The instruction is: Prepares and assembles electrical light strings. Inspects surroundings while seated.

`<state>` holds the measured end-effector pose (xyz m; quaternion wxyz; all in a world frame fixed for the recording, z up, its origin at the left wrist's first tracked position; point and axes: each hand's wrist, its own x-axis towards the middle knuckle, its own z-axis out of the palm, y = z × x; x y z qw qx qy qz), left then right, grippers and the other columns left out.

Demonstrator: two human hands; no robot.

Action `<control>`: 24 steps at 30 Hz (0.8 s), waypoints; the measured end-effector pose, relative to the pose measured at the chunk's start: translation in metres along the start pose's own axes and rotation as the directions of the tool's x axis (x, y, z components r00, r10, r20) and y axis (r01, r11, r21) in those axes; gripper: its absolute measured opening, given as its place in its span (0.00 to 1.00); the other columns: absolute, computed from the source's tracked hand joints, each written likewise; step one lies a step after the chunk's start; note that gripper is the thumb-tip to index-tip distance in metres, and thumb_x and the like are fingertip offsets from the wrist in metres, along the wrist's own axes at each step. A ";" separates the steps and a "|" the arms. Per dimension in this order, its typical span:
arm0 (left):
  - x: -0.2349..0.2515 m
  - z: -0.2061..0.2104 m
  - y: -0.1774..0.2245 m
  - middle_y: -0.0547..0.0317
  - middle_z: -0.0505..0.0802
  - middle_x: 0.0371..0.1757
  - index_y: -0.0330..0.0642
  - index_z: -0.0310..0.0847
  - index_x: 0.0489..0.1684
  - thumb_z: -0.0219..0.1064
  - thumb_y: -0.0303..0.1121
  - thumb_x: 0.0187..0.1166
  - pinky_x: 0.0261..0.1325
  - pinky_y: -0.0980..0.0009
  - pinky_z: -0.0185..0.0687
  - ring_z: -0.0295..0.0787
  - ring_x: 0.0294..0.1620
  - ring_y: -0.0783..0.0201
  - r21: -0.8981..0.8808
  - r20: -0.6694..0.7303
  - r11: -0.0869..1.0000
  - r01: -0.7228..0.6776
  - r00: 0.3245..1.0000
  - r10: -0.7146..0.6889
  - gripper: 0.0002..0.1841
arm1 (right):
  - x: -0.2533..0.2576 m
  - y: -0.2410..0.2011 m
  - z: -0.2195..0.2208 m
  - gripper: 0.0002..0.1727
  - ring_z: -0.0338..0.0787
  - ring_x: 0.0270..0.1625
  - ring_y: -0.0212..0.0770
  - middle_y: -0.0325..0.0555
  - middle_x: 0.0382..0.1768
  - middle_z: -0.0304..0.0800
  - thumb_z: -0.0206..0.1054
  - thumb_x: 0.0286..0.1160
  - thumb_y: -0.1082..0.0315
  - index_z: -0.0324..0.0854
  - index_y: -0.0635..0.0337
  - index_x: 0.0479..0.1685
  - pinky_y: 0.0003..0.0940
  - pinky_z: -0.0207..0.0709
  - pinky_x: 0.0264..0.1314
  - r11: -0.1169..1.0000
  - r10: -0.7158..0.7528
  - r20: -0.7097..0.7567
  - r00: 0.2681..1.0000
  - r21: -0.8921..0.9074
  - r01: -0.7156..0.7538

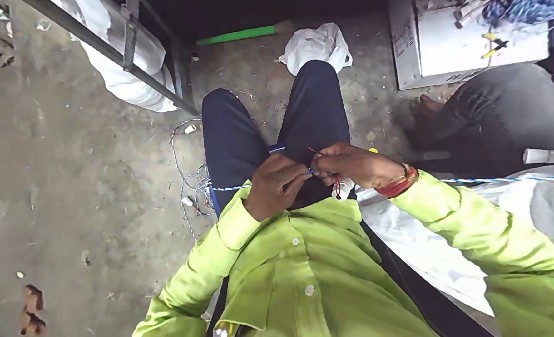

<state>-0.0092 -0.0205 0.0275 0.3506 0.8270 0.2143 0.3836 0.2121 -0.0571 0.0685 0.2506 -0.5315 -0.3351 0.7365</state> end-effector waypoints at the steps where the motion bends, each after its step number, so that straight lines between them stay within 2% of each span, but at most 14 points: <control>1: -0.002 -0.001 0.000 0.53 0.93 0.36 0.34 0.94 0.36 0.72 0.28 0.76 0.52 0.71 0.83 0.87 0.44 0.64 -0.039 0.012 0.998 -0.041 0.999 0.042 0.06 | -0.001 0.000 0.002 0.16 0.79 0.20 0.26 0.34 0.18 0.80 0.60 0.82 0.72 0.81 0.56 0.22 0.19 0.73 0.23 1.000 0.003 0.002 1.000 -0.013 -0.003; 4: -0.005 -0.002 0.006 0.54 0.94 0.36 0.34 0.94 0.37 0.71 0.29 0.77 0.54 0.71 0.83 0.88 0.44 0.65 -0.151 0.048 0.984 -0.093 0.994 0.101 0.07 | -0.006 -0.001 0.013 0.16 0.77 0.18 0.26 0.34 0.15 0.78 0.64 0.79 0.74 0.79 0.57 0.19 0.19 0.70 0.22 0.994 0.023 -0.008 1.000 -0.109 -0.023; 6: -0.007 -0.001 0.011 0.53 0.95 0.37 0.34 0.94 0.38 0.70 0.28 0.78 0.56 0.70 0.84 0.88 0.45 0.65 -0.166 0.063 0.978 -0.127 0.988 0.139 0.08 | -0.006 -0.002 0.016 0.15 0.77 0.18 0.27 0.35 0.15 0.78 0.66 0.75 0.73 0.79 0.56 0.18 0.21 0.69 0.21 0.984 0.044 0.017 0.999 -0.171 -0.041; 9: -0.012 0.006 0.017 0.53 0.95 0.37 0.37 0.93 0.38 0.67 0.29 0.81 0.56 0.66 0.84 0.90 0.43 0.61 0.032 0.058 0.952 -0.305 0.951 0.303 0.08 | -0.008 -0.001 0.020 0.14 0.78 0.18 0.27 0.38 0.16 0.82 0.67 0.77 0.74 0.81 0.59 0.20 0.20 0.70 0.20 0.971 0.069 0.059 0.996 -0.234 -0.053; 11: -0.020 0.010 0.015 0.53 0.94 0.42 0.39 0.91 0.44 0.68 0.28 0.81 0.58 0.64 0.83 0.89 0.44 0.59 0.223 0.085 0.863 -0.454 0.891 0.447 0.06 | -0.010 -0.001 0.022 0.13 0.79 0.18 0.27 0.39 0.17 0.83 0.66 0.79 0.76 0.81 0.62 0.22 0.20 0.70 0.20 0.970 0.105 0.084 0.991 -0.227 -0.084; 13: -0.026 0.011 0.012 0.51 0.95 0.45 0.37 0.91 0.48 0.70 0.27 0.80 0.61 0.62 0.83 0.90 0.46 0.58 0.319 0.090 0.787 -0.528 0.844 0.529 0.07 | -0.010 -0.001 0.021 0.13 0.81 0.20 0.26 0.39 0.18 0.85 0.66 0.81 0.75 0.82 0.62 0.24 0.19 0.73 0.22 0.974 0.122 0.119 0.985 -0.203 -0.096; 14: -0.027 0.011 0.012 0.50 0.95 0.46 0.36 0.91 0.49 0.69 0.26 0.80 0.64 0.61 0.83 0.91 0.48 0.57 0.317 0.073 0.790 -0.525 0.844 0.532 0.07 | -0.011 -0.001 0.018 0.12 0.82 0.21 0.26 0.39 0.19 0.86 0.65 0.81 0.74 0.83 0.62 0.25 0.19 0.74 0.23 0.982 0.113 0.141 0.984 -0.170 -0.088; 16: -0.025 0.013 0.013 0.48 0.95 0.44 0.35 0.90 0.45 0.70 0.25 0.80 0.64 0.62 0.87 0.93 0.49 0.57 0.238 -0.044 0.873 -0.426 0.893 0.448 0.05 | -0.014 -0.001 0.014 0.11 0.85 0.22 0.25 0.38 0.22 0.89 0.64 0.83 0.72 0.86 0.61 0.30 0.17 0.78 0.24 0.997 0.050 0.147 0.988 -0.070 -0.041; 19: -0.020 0.018 0.018 0.51 0.96 0.40 0.35 0.92 0.37 0.71 0.28 0.80 0.56 0.67 0.91 0.95 0.46 0.63 0.115 -0.236 0.984 -0.136 0.959 0.160 0.06 | -0.018 0.006 0.012 0.09 0.86 0.29 0.26 0.37 0.27 0.89 0.64 0.84 0.67 0.88 0.60 0.40 0.20 0.81 0.33 0.994 -0.110 0.046 0.993 0.015 0.110; 21: -0.022 0.019 0.016 0.54 0.96 0.37 0.36 0.93 0.38 0.71 0.30 0.80 0.51 0.68 0.88 0.92 0.42 0.66 0.037 -0.246 0.999 -0.013 0.969 0.022 0.07 | -0.018 0.018 0.013 0.09 0.87 0.35 0.30 0.39 0.34 0.90 0.67 0.82 0.66 0.88 0.59 0.51 0.24 0.84 0.39 0.967 -0.255 -0.039 0.966 0.013 0.255; 24: -0.022 0.018 0.015 0.58 0.95 0.34 0.37 0.93 0.40 0.71 0.32 0.80 0.47 0.68 0.86 0.89 0.37 0.69 -0.045 -0.195 0.990 0.130 0.971 -0.137 0.08 | -0.019 0.028 0.014 0.18 0.84 0.36 0.29 0.37 0.38 0.86 0.68 0.78 0.69 0.82 0.56 0.66 0.24 0.82 0.37 0.927 -0.370 -0.103 0.923 0.020 0.374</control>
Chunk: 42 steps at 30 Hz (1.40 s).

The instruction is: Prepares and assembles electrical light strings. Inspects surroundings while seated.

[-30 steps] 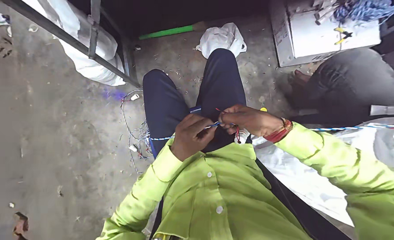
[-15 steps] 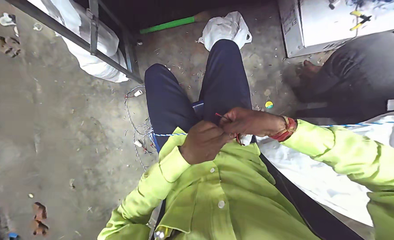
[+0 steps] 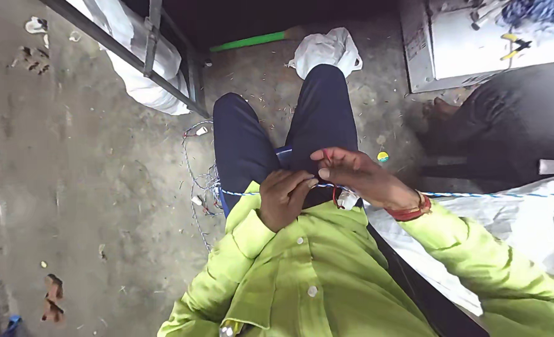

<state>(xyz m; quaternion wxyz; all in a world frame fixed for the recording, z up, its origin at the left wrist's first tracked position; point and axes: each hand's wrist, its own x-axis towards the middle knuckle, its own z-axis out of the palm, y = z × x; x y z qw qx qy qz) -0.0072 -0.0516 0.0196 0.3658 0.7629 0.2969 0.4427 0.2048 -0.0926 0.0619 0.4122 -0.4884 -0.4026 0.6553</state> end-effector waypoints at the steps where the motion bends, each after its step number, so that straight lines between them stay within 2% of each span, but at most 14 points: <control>1: 0.000 0.000 0.001 0.58 0.95 0.34 0.37 0.93 0.40 0.71 0.32 0.80 0.47 0.68 0.87 0.90 0.37 0.70 -0.018 0.015 0.999 0.041 0.999 -0.041 0.08 | -0.003 -0.001 0.001 0.18 0.83 0.34 0.28 0.36 0.37 0.86 0.67 0.80 0.69 0.83 0.56 0.67 0.22 0.80 0.35 1.000 -0.012 -0.009 1.000 0.003 0.012; 6: 0.002 0.005 0.000 0.57 0.96 0.35 0.34 0.93 0.41 0.72 0.30 0.79 0.47 0.69 0.91 0.92 0.37 0.71 -0.111 0.026 0.983 0.143 0.990 -0.141 0.07 | -0.010 -0.017 -0.005 0.19 0.87 0.41 0.33 0.41 0.46 0.88 0.51 0.91 0.67 0.85 0.59 0.67 0.27 0.86 0.45 1.000 0.025 -0.051 0.998 0.015 -0.025; 9: 0.003 0.004 0.000 0.57 0.96 0.34 0.32 0.92 0.41 0.73 0.26 0.77 0.41 0.71 0.92 0.93 0.34 0.71 -0.222 0.034 0.953 0.206 0.979 -0.203 0.06 | -0.011 -0.020 -0.004 0.16 0.87 0.38 0.34 0.43 0.42 0.89 0.57 0.89 0.70 0.87 0.61 0.63 0.29 0.87 0.43 0.997 -0.027 -0.094 0.995 -0.070 0.020; 11: 0.003 0.003 0.002 0.57 0.96 0.33 0.31 0.92 0.41 0.73 0.23 0.76 0.38 0.74 0.92 0.92 0.32 0.72 -0.312 0.047 0.915 0.255 0.966 -0.253 0.05 | -0.013 -0.021 -0.001 0.12 0.88 0.34 0.31 0.40 0.39 0.92 0.64 0.83 0.73 0.89 0.61 0.58 0.25 0.87 0.39 0.989 -0.086 -0.159 0.983 -0.130 0.066; 15: 0.003 0.000 0.001 0.60 0.94 0.29 0.35 0.93 0.41 0.72 0.26 0.79 0.23 0.81 0.78 0.81 0.20 0.76 -0.410 0.117 0.809 0.422 0.904 -0.412 0.05 | -0.014 -0.017 0.000 0.11 0.87 0.28 0.24 0.36 0.33 0.93 0.74 0.72 0.76 0.91 0.60 0.52 0.18 0.82 0.30 0.895 -0.293 -0.295 0.910 -0.420 0.152; 17: 0.005 -0.002 0.002 0.59 0.95 0.29 0.36 0.93 0.41 0.70 0.28 0.81 0.24 0.79 0.79 0.81 0.20 0.74 -0.441 0.190 0.720 0.537 0.839 -0.510 0.06 | -0.010 -0.011 0.000 0.11 0.88 0.29 0.22 0.37 0.34 0.94 0.74 0.72 0.73 0.91 0.60 0.52 0.17 0.83 0.31 0.808 -0.392 -0.323 0.861 -0.568 0.155; 20: 0.008 -0.003 0.003 0.57 0.94 0.29 0.36 0.94 0.40 0.69 0.30 0.82 0.26 0.78 0.78 0.81 0.19 0.72 -0.471 0.256 0.622 0.625 0.772 -0.582 0.08 | -0.004 0.002 -0.001 0.11 0.91 0.35 0.26 0.42 0.42 0.94 0.73 0.76 0.69 0.92 0.60 0.54 0.21 0.87 0.38 0.725 -0.477 -0.316 0.820 -0.669 0.164; 26: 0.009 -0.006 0.006 0.55 0.95 0.31 0.37 0.94 0.40 0.70 0.30 0.81 0.23 0.79 0.74 0.79 0.19 0.72 -0.443 0.309 0.601 0.665 0.742 -0.594 0.07 | 0.000 0.012 -0.003 0.10 0.88 0.34 0.26 0.42 0.40 0.93 0.74 0.76 0.68 0.93 0.59 0.51 0.21 0.84 0.37 0.673 -0.500 -0.298 0.813 -0.725 0.148; 28: 0.009 -0.006 0.006 0.55 0.95 0.32 0.37 0.93 0.40 0.70 0.30 0.82 0.23 0.79 0.74 0.79 0.19 0.72 -0.445 0.303 0.605 0.660 0.747 -0.592 0.07 | 0.002 0.013 -0.006 0.12 0.89 0.36 0.27 0.42 0.41 0.93 0.73 0.77 0.68 0.90 0.60 0.55 0.22 0.85 0.39 0.703 -0.476 -0.308 0.823 -0.696 0.146; 30: 0.009 -0.006 0.006 0.55 0.95 0.32 0.37 0.93 0.40 0.70 0.30 0.82 0.24 0.79 0.75 0.79 0.19 0.72 -0.442 0.310 0.603 0.665 0.743 -0.593 0.07 | 0.003 0.010 -0.008 0.17 0.90 0.37 0.28 0.41 0.41 0.94 0.70 0.80 0.68 0.85 0.61 0.65 0.24 0.86 0.41 0.767 -0.405 -0.329 0.853 -0.631 0.121; 32: 0.009 -0.007 0.006 0.56 0.95 0.31 0.38 0.93 0.39 0.70 0.29 0.81 0.24 0.79 0.74 0.78 0.19 0.72 -0.441 0.314 0.604 0.663 0.745 -0.588 0.07 | 0.002 0.005 -0.008 0.20 0.89 0.34 0.29 0.40 0.39 0.92 0.68 0.81 0.70 0.78 0.60 0.71 0.25 0.86 0.38 0.857 -0.302 -0.337 0.892 -0.506 0.099; 36: 0.007 -0.008 0.005 0.58 0.94 0.30 0.39 0.93 0.40 0.70 0.29 0.81 0.25 0.79 0.75 0.78 0.20 0.73 -0.435 0.313 0.618 0.655 0.753 -0.579 0.06 | 0.002 -0.007 -0.008 0.18 0.92 0.34 0.32 0.39 0.37 0.90 0.66 0.78 0.79 0.70 0.54 0.61 0.30 0.90 0.41 0.997 0.018 -0.350 0.937 -0.060 -0.042; 39: 0.007 -0.009 0.003 0.58 0.93 0.30 0.39 0.93 0.41 0.70 0.28 0.81 0.26 0.79 0.75 0.78 0.21 0.73 -0.453 0.307 0.625 0.635 0.770 -0.560 0.06 | 0.010 -0.008 -0.014 0.14 0.93 0.32 0.36 0.41 0.34 0.90 0.62 0.80 0.81 0.70 0.54 0.57 0.33 0.93 0.38 0.981 0.148 -0.315 0.937 0.170 -0.098; 42: 0.006 -0.009 0.002 0.58 0.93 0.30 0.39 0.93 0.41 0.70 0.29 0.81 0.26 0.79 0.75 0.79 0.21 0.73 -0.456 0.315 0.624 0.634 0.771 -0.554 0.06 | 0.013 -0.006 -0.019 0.13 0.93 0.31 0.36 0.41 0.32 0.89 0.58 0.80 0.80 0.73 0.54 0.57 0.33 0.93 0.38 0.942 0.230 -0.264 0.936 0.300 -0.147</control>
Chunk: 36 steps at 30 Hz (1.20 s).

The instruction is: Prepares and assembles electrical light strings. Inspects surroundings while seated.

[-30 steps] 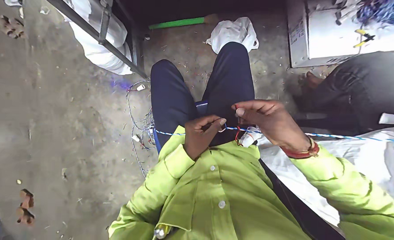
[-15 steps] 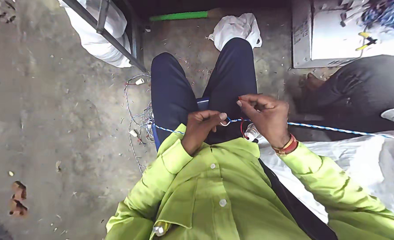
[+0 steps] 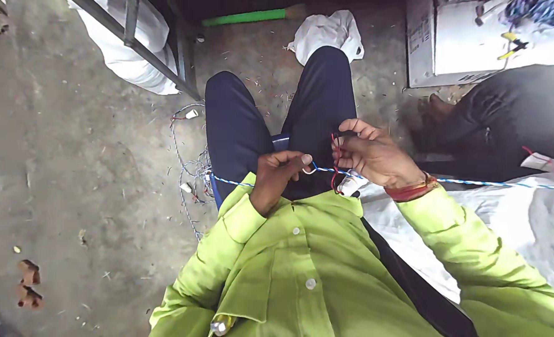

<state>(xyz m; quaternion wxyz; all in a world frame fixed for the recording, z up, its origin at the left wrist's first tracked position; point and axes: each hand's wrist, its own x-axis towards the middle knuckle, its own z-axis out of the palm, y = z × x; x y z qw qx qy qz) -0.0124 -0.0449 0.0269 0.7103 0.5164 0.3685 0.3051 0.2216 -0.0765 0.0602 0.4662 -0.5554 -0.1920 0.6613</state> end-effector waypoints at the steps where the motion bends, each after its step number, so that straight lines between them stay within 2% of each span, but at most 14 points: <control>1: 0.000 0.000 0.000 0.58 0.93 0.30 0.40 0.93 0.41 0.70 0.29 0.81 0.26 0.79 0.76 0.79 0.21 0.73 0.002 -0.002 1.000 0.004 1.000 -0.004 0.06 | 0.001 0.001 -0.001 0.13 0.92 0.31 0.36 0.41 0.32 0.89 0.57 0.81 0.80 0.74 0.54 0.57 0.33 0.92 0.38 1.000 0.018 0.016 1.000 0.023 -0.019; 3: -0.001 0.000 0.001 0.57 0.94 0.30 0.39 0.93 0.42 0.70 0.28 0.81 0.26 0.79 0.76 0.79 0.22 0.73 0.007 -0.001 1.000 0.010 1.000 -0.010 0.05 | 0.002 0.006 -0.004 0.12 0.92 0.31 0.35 0.42 0.32 0.90 0.56 0.82 0.80 0.77 0.54 0.53 0.32 0.92 0.37 0.999 0.032 0.078 0.996 0.030 -0.035; 6: -0.002 0.000 0.000 0.57 0.94 0.30 0.39 0.93 0.43 0.70 0.28 0.81 0.24 0.80 0.75 0.78 0.20 0.73 0.018 0.013 1.000 0.001 1.000 -0.001 0.05 | 0.004 0.011 -0.004 0.08 0.93 0.34 0.35 0.43 0.35 0.91 0.63 0.78 0.82 0.81 0.59 0.45 0.30 0.92 0.37 0.999 -0.017 0.159 0.987 -0.048 0.025; 8: -0.002 0.000 -0.001 0.57 0.94 0.30 0.38 0.93 0.43 0.70 0.27 0.80 0.22 0.80 0.75 0.78 0.19 0.73 0.033 0.013 0.999 -0.014 1.000 0.013 0.05 | 0.003 0.011 -0.001 0.07 0.94 0.36 0.35 0.45 0.38 0.92 0.66 0.76 0.81 0.84 0.63 0.47 0.31 0.92 0.40 0.989 -0.051 0.199 0.979 -0.126 0.077; 12: -0.003 0.002 0.000 0.57 0.94 0.30 0.38 0.92 0.42 0.70 0.28 0.81 0.21 0.80 0.74 0.78 0.18 0.73 0.040 -0.010 0.999 0.000 1.000 0.000 0.06 | -0.001 0.009 -0.008 0.17 0.96 0.44 0.37 0.49 0.43 0.96 0.52 0.76 0.78 0.89 0.66 0.48 0.31 0.92 0.48 0.965 -0.090 0.295 0.951 -0.210 0.157; 15: -0.004 0.002 0.002 0.57 0.94 0.30 0.38 0.92 0.44 0.69 0.30 0.83 0.20 0.80 0.72 0.77 0.17 0.73 0.060 -0.008 0.998 0.010 1.000 -0.010 0.07 | -0.003 0.008 -0.014 0.18 0.94 0.49 0.38 0.49 0.49 0.95 0.51 0.81 0.72 0.89 0.65 0.52 0.33 0.90 0.54 0.948 -0.143 0.370 0.918 -0.215 0.234; 17: -0.005 0.002 0.001 0.57 0.94 0.30 0.39 0.92 0.44 0.67 0.32 0.84 0.19 0.80 0.72 0.77 0.17 0.72 0.072 0.000 0.997 0.012 1.000 -0.012 0.08 | -0.010 0.005 -0.009 0.12 0.94 0.46 0.37 0.47 0.47 0.95 0.62 0.81 0.71 0.88 0.64 0.55 0.31 0.90 0.51 0.915 -0.186 0.365 0.912 -0.273 0.296; 19: -0.007 0.000 -0.001 0.56 0.93 0.30 0.39 0.91 0.46 0.65 0.33 0.86 0.20 0.79 0.72 0.77 0.17 0.71 0.074 0.018 0.997 0.011 1.000 -0.012 0.09 | -0.017 0.004 0.001 0.12 0.92 0.38 0.33 0.43 0.41 0.94 0.72 0.72 0.77 0.88 0.63 0.53 0.25 0.88 0.41 0.865 -0.236 0.273 0.933 -0.379 0.329; 22: -0.007 -0.001 -0.002 0.56 0.93 0.30 0.40 0.91 0.47 0.64 0.34 0.87 0.23 0.78 0.74 0.79 0.19 0.70 0.067 0.023 0.998 -0.004 1.000 0.002 0.10 | -0.013 0.011 0.004 0.13 0.92 0.37 0.31 0.42 0.39 0.95 0.75 0.67 0.80 0.89 0.64 0.51 0.24 0.89 0.41 0.798 -0.334 0.213 0.918 -0.453 0.396; 25: -0.006 -0.001 -0.002 0.56 0.94 0.34 0.39 0.91 0.50 0.63 0.34 0.88 0.26 0.77 0.78 0.82 0.23 0.70 0.080 0.023 0.997 -0.019 1.000 0.017 0.11 | -0.005 0.019 0.001 0.10 0.91 0.35 0.27 0.38 0.37 0.94 0.75 0.68 0.75 0.89 0.61 0.48 0.22 0.88 0.40 0.719 -0.420 0.182 0.889 -0.531 0.448; 29: -0.005 0.001 -0.004 0.56 0.94 0.33 0.37 0.91 0.49 0.63 0.31 0.87 0.26 0.77 0.80 0.83 0.22 0.70 0.114 0.003 0.991 -0.074 0.997 0.074 0.10 | -0.007 0.022 0.002 0.10 0.87 0.32 0.23 0.35 0.35 0.91 0.68 0.71 0.71 0.88 0.57 0.49 0.20 0.83 0.35 0.592 -0.473 0.160 0.867 -0.670 0.447; 34: -0.005 0.001 -0.004 0.57 0.95 0.33 0.37 0.92 0.52 0.65 0.29 0.85 0.28 0.77 0.81 0.83 0.24 0.71 0.136 -0.016 0.986 -0.098 0.995 0.101 0.10 | -0.008 0.016 0.002 0.19 0.84 0.31 0.22 0.32 0.35 0.88 0.66 0.70 0.71 0.83 0.55 0.62 0.20 0.81 0.34 0.497 -0.404 0.245 0.881 -0.750 0.436; 36: -0.005 0.001 -0.005 0.57 0.95 0.33 0.36 0.93 0.51 0.66 0.28 0.85 0.28 0.78 0.81 0.83 0.23 0.71 0.129 -0.011 0.986 -0.109 0.994 0.111 0.09 | -0.009 0.010 0.003 0.23 0.83 0.29 0.25 0.32 0.34 0.88 0.66 0.68 0.72 0.80 0.53 0.67 0.24 0.80 0.31 0.430 -0.358 0.293 0.887 -0.791 0.435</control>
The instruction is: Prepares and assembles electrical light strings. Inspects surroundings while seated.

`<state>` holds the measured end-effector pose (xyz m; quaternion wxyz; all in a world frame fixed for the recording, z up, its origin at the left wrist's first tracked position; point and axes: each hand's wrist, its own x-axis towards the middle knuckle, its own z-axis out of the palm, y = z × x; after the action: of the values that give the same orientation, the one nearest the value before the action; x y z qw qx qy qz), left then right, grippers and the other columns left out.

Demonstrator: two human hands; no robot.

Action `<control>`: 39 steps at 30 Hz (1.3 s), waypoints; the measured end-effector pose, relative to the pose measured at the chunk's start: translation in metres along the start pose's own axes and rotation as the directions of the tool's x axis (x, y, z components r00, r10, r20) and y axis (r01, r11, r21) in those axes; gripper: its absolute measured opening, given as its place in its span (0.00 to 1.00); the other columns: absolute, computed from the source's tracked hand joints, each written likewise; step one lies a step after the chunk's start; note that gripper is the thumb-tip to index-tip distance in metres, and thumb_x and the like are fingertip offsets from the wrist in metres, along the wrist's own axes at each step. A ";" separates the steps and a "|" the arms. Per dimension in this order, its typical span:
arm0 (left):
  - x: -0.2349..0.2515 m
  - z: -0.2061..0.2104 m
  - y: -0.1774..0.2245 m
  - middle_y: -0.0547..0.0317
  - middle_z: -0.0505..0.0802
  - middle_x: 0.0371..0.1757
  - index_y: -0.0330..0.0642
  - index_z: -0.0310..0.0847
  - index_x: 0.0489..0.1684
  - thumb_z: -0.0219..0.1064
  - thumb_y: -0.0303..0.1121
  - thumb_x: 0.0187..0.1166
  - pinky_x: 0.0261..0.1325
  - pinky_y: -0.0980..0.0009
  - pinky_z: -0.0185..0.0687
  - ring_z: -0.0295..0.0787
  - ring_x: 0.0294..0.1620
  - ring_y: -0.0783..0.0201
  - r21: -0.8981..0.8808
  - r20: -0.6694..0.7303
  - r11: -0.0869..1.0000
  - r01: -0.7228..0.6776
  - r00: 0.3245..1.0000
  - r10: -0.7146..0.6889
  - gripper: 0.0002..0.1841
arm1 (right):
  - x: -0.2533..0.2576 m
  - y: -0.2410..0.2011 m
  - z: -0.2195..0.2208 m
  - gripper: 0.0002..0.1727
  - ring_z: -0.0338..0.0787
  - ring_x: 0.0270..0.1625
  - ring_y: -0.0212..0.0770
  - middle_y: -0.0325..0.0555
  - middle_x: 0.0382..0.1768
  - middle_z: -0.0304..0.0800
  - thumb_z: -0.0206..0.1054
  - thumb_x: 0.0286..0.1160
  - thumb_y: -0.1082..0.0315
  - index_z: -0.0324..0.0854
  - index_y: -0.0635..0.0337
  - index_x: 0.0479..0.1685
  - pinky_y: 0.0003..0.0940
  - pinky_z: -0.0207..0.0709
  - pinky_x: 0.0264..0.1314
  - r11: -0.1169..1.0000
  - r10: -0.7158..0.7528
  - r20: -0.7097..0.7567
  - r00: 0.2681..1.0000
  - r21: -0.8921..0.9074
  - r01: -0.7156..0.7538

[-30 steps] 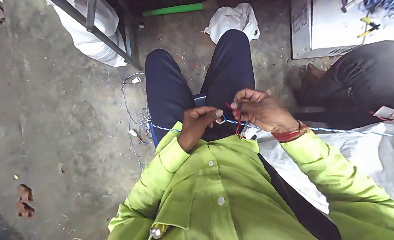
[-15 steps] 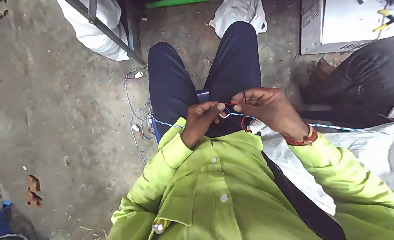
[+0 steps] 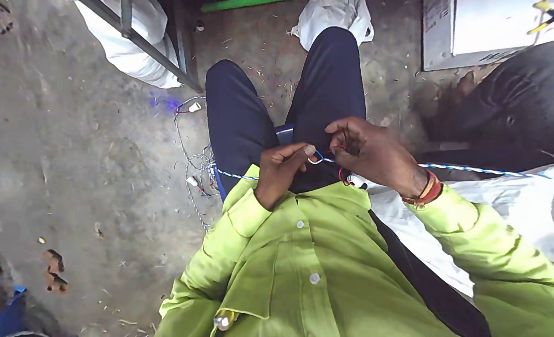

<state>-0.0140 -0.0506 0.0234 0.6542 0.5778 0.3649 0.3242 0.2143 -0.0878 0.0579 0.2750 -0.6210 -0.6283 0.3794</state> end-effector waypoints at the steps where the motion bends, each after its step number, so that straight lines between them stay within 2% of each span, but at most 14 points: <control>1: 0.000 0.000 0.000 0.57 0.95 0.33 0.36 0.93 0.51 0.66 0.28 0.84 0.28 0.78 0.81 0.83 0.23 0.72 0.006 0.006 1.000 -0.008 1.000 0.008 0.09 | 0.001 -0.003 -0.003 0.25 0.84 0.29 0.28 0.33 0.34 0.88 0.66 0.68 0.72 0.78 0.53 0.69 0.28 0.80 0.31 0.998 -0.007 0.030 1.000 -0.056 0.009; 3: -0.001 0.000 0.001 0.58 0.95 0.32 0.36 0.93 0.51 0.66 0.28 0.84 0.26 0.79 0.79 0.82 0.22 0.72 0.029 0.014 1.000 -0.009 1.000 0.009 0.09 | 0.004 -0.009 -0.005 0.28 0.86 0.30 0.33 0.35 0.35 0.89 0.67 0.68 0.73 0.76 0.53 0.72 0.34 0.82 0.32 0.989 -0.038 0.074 0.997 -0.143 0.048; 5: -0.002 0.000 0.001 0.58 0.94 0.31 0.37 0.93 0.52 0.66 0.29 0.85 0.24 0.79 0.78 0.80 0.20 0.72 0.043 0.014 0.999 -0.003 1.000 0.003 0.10 | 0.006 -0.014 -0.004 0.29 0.88 0.32 0.35 0.37 0.36 0.90 0.68 0.70 0.74 0.74 0.54 0.75 0.36 0.84 0.34 0.981 -0.080 0.086 0.993 -0.170 0.093; 8: -0.001 -0.001 0.000 0.59 0.93 0.29 0.37 0.93 0.51 0.66 0.29 0.85 0.22 0.80 0.75 0.78 0.18 0.73 0.026 -0.003 1.000 -0.009 1.000 0.009 0.10 | 0.007 -0.016 -0.005 0.29 0.86 0.32 0.33 0.36 0.38 0.89 0.67 0.72 0.75 0.72 0.55 0.76 0.31 0.84 0.35 0.982 -0.134 0.078 0.988 -0.121 0.143; 12: 0.000 -0.001 -0.002 0.58 0.93 0.28 0.36 0.93 0.49 0.66 0.29 0.85 0.21 0.81 0.74 0.77 0.17 0.73 0.018 -0.005 1.000 -0.022 1.000 0.022 0.09 | 0.003 -0.013 -0.007 0.27 0.87 0.34 0.27 0.33 0.42 0.90 0.66 0.78 0.71 0.68 0.54 0.77 0.27 0.85 0.37 0.995 -0.098 0.056 0.994 -0.022 0.099; 16: 0.000 -0.001 -0.002 0.58 0.92 0.26 0.37 0.94 0.48 0.66 0.29 0.85 0.20 0.80 0.74 0.77 0.17 0.73 0.030 -0.018 1.000 0.001 1.000 -0.001 0.10 | 0.001 -0.009 -0.004 0.26 0.89 0.38 0.27 0.34 0.44 0.91 0.66 0.79 0.71 0.67 0.55 0.76 0.26 0.87 0.42 0.997 -0.060 0.007 0.998 0.057 0.059; 21: 0.001 -0.001 -0.002 0.59 0.92 0.27 0.37 0.94 0.45 0.68 0.30 0.84 0.20 0.80 0.74 0.77 0.16 0.73 0.030 -0.032 1.000 -0.001 0.999 0.002 0.09 | 0.002 -0.003 -0.003 0.25 0.90 0.39 0.28 0.36 0.43 0.90 0.67 0.78 0.73 0.67 0.57 0.74 0.28 0.88 0.45 0.995 -0.065 -0.024 0.998 0.073 0.067; 28: -0.001 -0.002 -0.003 0.58 0.92 0.24 0.38 0.94 0.44 0.68 0.30 0.84 0.17 0.80 0.74 0.76 0.14 0.73 0.033 -0.029 0.999 0.003 1.000 -0.002 0.08 | 0.002 -0.004 -0.001 0.23 0.87 0.34 0.27 0.35 0.40 0.88 0.64 0.78 0.74 0.69 0.56 0.72 0.26 0.85 0.37 0.997 -0.054 -0.043 0.998 0.044 0.056; 32: 0.000 -0.002 -0.003 0.58 0.92 0.23 0.37 0.94 0.45 0.68 0.31 0.84 0.16 0.81 0.72 0.76 0.13 0.73 0.029 -0.029 1.000 0.003 1.000 -0.003 0.08 | 0.003 -0.004 -0.001 0.23 0.87 0.35 0.27 0.35 0.40 0.88 0.66 0.77 0.74 0.69 0.58 0.71 0.25 0.85 0.40 0.993 -0.114 -0.024 0.993 0.035 0.115; 37: 0.001 -0.005 -0.007 0.57 0.92 0.23 0.37 0.94 0.43 0.67 0.32 0.85 0.16 0.81 0.72 0.75 0.12 0.73 -0.032 0.007 0.999 0.029 1.000 -0.029 0.09 | 0.006 0.002 -0.001 0.24 0.89 0.39 0.28 0.36 0.42 0.89 0.66 0.77 0.76 0.67 0.59 0.72 0.25 0.88 0.44 0.972 -0.101 0.014 0.995 0.215 0.096; 39: 0.005 -0.006 -0.007 0.58 0.92 0.24 0.37 0.93 0.42 0.66 0.32 0.85 0.19 0.81 0.72 0.76 0.14 0.75 -0.062 0.040 0.996 0.065 0.997 -0.063 0.10 | 0.006 0.005 0.002 0.24 0.90 0.38 0.30 0.37 0.42 0.90 0.66 0.77 0.77 0.67 0.59 0.71 0.25 0.87 0.42 0.953 -0.074 0.025 0.997 0.296 0.063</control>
<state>-0.0169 -0.0441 0.0153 0.6891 0.5509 0.3601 0.3033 0.2152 -0.0822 0.0520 0.3663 -0.5442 -0.5905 0.4700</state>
